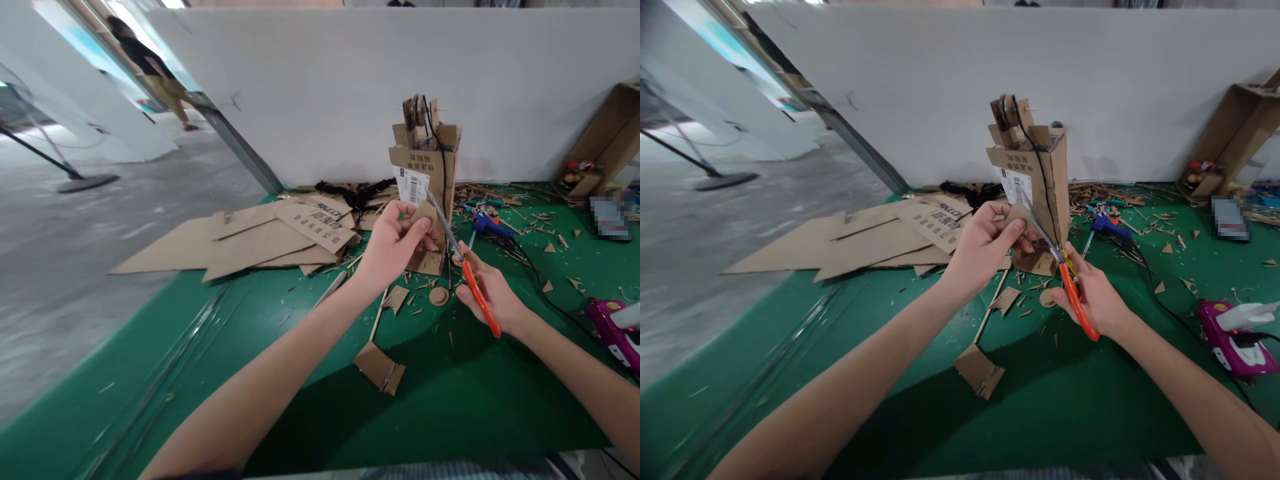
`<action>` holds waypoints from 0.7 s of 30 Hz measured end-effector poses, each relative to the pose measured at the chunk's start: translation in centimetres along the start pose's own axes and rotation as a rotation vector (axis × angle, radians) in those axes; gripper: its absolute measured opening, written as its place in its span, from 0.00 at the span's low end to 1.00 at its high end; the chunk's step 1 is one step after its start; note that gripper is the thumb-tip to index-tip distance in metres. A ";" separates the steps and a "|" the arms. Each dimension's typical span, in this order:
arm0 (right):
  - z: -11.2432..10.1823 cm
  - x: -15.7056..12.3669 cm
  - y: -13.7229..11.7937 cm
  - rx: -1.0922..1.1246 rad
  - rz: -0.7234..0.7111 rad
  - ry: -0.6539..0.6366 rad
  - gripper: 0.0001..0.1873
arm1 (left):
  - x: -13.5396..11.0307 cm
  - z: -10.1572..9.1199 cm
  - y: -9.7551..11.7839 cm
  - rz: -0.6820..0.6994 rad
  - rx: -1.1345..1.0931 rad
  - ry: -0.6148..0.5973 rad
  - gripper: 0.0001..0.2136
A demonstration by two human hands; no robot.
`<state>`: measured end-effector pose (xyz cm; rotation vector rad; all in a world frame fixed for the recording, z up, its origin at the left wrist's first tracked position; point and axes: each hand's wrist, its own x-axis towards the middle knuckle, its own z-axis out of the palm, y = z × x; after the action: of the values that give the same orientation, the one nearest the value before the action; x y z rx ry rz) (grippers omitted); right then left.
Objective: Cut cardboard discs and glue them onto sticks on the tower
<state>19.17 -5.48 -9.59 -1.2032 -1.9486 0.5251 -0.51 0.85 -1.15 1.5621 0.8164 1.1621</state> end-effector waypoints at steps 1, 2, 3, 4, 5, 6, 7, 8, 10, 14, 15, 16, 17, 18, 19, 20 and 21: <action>0.0 0.0 0.1 -0.001 0.008 -0.003 0.38 | 0.0 0.0 0.0 -0.001 0.002 -0.022 0.10; 0.0 -0.1 0.2 0.002 0.018 -0.003 0.38 | -0.1 0.1 -0.1 -0.001 0.007 -0.042 0.10; 0.1 -0.1 0.2 0.007 0.027 -0.005 0.39 | -0.1 0.1 -0.1 0.000 0.014 -0.059 0.10; 0.1 -0.2 0.2 0.012 0.036 -0.010 0.40 | -0.2 0.1 -0.2 0.005 0.024 -0.073 0.10; 0.1 -0.2 0.1 0.015 0.043 -0.012 0.41 | -0.2 0.2 -0.2 0.012 0.033 -0.083 0.10; 0.1 -0.2 0.0 0.017 0.047 -0.012 0.41 | -0.3 0.2 -0.3 0.021 0.043 -0.090 0.09; 0.1 -0.3 -0.1 0.020 0.051 -0.010 0.41 | -0.3 0.3 -0.4 0.028 0.053 -0.096 0.09; 0.1 -0.3 -0.2 0.025 0.052 -0.008 0.42 | -0.3 0.3 -0.4 0.034 0.058 -0.098 0.09; 0.1 -0.4 -0.2 0.040 0.049 -0.008 0.42 | -0.4 0.4 -0.6 0.040 0.047 -0.096 0.09; 0.0 -0.4 0.0 0.059 0.031 0.004 0.43 | -0.6 0.7 -0.8 0.013 -0.009 -0.059 0.11; 0.0 -0.4 0.1 0.060 0.023 0.009 0.43 | -0.6 0.7 -0.9 0.000 -0.018 -0.047 0.11; 0.0 -0.4 0.2 0.060 0.015 0.013 0.43 | -0.6 0.8 -0.9 -0.012 -0.025 -0.039 0.12; 0.1 -0.3 0.4 0.059 0.008 0.016 0.42 | -0.6 0.8 -0.9 -0.020 -0.033 -0.037 0.12; 0.1 -0.3 0.4 0.056 0.002 0.018 0.41 | -0.6 0.9 -0.9 -0.026 -0.040 -0.040 0.13; 0.1 -0.3 0.5 0.050 -0.003 0.021 0.41 | -0.6 0.9 -0.9 -0.028 -0.048 -0.045 0.13; 0.1 -0.3 0.5 0.044 -0.007 0.024 0.41 | -0.6 1.0 -0.9 -0.028 -0.053 -0.049 0.13; 0.2 -0.3 0.5 0.038 -0.010 0.024 0.41 | -0.7 1.0 -0.9 -0.027 -0.056 -0.051 0.14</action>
<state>19.42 -5.49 -10.18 -1.1705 -1.9153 0.5385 0.27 0.20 -2.25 1.5241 0.7624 1.1119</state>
